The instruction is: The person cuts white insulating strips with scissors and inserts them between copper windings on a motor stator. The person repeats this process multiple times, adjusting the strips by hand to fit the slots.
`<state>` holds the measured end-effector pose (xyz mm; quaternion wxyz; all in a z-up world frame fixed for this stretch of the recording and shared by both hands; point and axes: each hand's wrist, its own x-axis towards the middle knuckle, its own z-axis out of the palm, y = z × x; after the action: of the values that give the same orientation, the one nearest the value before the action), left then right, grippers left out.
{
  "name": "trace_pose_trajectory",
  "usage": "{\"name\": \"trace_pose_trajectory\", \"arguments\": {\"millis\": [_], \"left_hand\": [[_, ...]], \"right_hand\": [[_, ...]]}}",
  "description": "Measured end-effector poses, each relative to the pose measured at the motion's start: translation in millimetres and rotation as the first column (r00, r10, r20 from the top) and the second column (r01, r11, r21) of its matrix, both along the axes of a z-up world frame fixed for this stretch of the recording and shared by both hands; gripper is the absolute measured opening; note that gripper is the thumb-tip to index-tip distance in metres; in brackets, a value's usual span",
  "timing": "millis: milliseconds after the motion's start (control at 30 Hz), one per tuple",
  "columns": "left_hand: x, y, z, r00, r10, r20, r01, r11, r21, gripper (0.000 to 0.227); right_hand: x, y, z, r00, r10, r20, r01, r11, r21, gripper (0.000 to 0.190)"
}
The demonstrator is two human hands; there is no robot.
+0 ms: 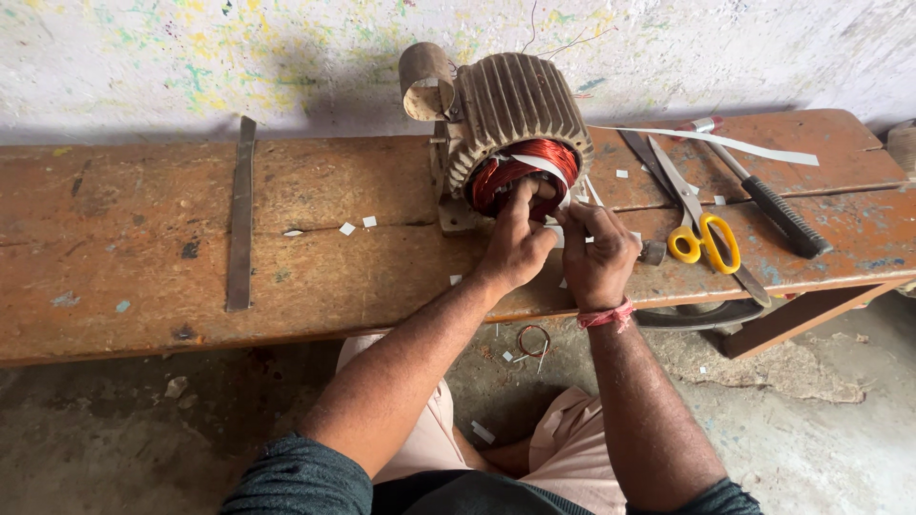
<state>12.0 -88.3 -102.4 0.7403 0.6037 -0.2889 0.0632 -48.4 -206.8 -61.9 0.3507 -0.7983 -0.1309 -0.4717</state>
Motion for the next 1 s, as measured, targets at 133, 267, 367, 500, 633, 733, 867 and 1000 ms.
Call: {"name": "trace_pose_trajectory", "arguments": {"millis": [133,267,367,500,633,733,867,1000], "left_hand": [[-1.8,1.5,-0.1,0.999,0.028,0.02,-0.028,0.999,0.029,0.044],[-8.8,1.6,8.9,0.991,0.088,0.105,-0.088,0.996,-0.002,0.041],[-22.6,3.9,18.1,0.942,0.259,0.213,-0.284,0.954,0.096,0.032],[-46.7,22.6,40.4,0.807,0.413,0.423,-0.523,0.832,0.186,0.025],[-38.0,45.6,74.9,0.336,0.381,0.862,-0.66,0.747,-0.073,0.032],[-7.7,65.8,100.2,0.257,0.178,0.95,-0.665,0.746,0.04,0.027],[6.5,83.7,108.0,0.382,-0.028,0.924,-0.567,0.782,0.258,0.015],[16.3,79.0,106.2,0.356,-0.021,0.934,-0.617,0.745,0.251,0.009]], "right_hand": [[12.5,-4.0,-1.1,0.999,0.013,-0.032,-0.011,0.998,0.055,0.014],[18.5,-4.9,-0.3,0.998,0.053,-0.038,-0.048,0.991,0.122,0.012],[19.8,-5.9,0.7,0.995,0.09,-0.031,-0.083,0.984,0.16,0.015],[14.6,-2.7,3.7,0.996,0.085,-0.04,-0.078,0.983,0.167,0.014],[11.1,-1.1,5.5,0.996,0.086,-0.016,-0.084,0.989,0.121,0.009],[9.4,3.1,5.3,0.998,0.056,0.01,-0.057,0.992,0.111,0.006],[7.1,6.8,6.3,0.999,0.025,0.038,-0.028,0.997,0.078,0.004],[7.5,7.7,8.2,0.999,0.03,0.019,-0.031,0.998,0.049,0.006]]}}
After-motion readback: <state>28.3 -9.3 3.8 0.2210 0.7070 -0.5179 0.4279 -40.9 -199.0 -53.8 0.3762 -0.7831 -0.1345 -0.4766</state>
